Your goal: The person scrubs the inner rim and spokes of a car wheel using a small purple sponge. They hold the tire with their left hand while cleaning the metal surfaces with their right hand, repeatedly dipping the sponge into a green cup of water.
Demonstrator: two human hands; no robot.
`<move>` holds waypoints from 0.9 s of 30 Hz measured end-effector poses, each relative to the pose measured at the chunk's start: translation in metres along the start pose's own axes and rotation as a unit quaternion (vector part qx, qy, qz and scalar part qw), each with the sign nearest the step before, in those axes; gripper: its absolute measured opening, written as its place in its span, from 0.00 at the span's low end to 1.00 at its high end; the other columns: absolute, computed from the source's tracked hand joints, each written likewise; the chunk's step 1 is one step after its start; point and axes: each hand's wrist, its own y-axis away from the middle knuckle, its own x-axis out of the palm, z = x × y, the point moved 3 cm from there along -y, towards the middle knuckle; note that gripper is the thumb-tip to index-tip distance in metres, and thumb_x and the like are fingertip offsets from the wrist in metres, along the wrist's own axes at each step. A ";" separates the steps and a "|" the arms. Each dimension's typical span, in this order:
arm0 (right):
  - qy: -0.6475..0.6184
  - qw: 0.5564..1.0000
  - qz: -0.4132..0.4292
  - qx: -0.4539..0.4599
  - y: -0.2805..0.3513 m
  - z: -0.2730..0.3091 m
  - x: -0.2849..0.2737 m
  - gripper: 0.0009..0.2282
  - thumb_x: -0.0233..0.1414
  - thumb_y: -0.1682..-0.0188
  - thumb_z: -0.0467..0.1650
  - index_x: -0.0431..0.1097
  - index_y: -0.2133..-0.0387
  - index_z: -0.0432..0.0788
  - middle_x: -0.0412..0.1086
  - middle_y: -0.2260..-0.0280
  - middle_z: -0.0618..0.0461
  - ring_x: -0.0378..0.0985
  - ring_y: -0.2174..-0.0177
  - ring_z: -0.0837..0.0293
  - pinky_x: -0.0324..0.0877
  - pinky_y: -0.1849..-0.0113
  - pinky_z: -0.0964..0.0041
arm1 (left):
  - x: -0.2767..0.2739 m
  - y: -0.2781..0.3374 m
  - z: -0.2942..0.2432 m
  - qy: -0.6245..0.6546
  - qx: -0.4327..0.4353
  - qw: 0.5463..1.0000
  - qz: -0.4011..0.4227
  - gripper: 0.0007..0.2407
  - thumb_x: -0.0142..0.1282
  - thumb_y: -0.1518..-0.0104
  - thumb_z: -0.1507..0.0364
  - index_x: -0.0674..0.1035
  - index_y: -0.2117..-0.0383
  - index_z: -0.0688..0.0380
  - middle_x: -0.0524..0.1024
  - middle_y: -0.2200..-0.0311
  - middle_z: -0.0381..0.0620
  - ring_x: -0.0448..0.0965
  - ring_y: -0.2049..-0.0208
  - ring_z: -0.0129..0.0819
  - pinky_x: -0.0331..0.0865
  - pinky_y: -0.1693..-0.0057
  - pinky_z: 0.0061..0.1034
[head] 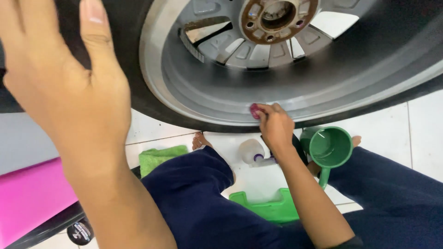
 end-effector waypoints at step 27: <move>-0.332 0.942 -0.053 -0.015 -0.003 0.117 0.024 0.08 0.56 0.52 0.28 0.77 0.61 0.43 0.74 0.68 0.52 0.76 0.70 0.63 0.71 0.62 0.72 | -0.005 -0.004 0.010 0.010 -0.118 0.993 0.004 0.10 0.46 0.26 0.70 0.72 0.49 0.66 0.67 0.49 0.61 0.73 0.54 0.69 0.69 0.57 0.51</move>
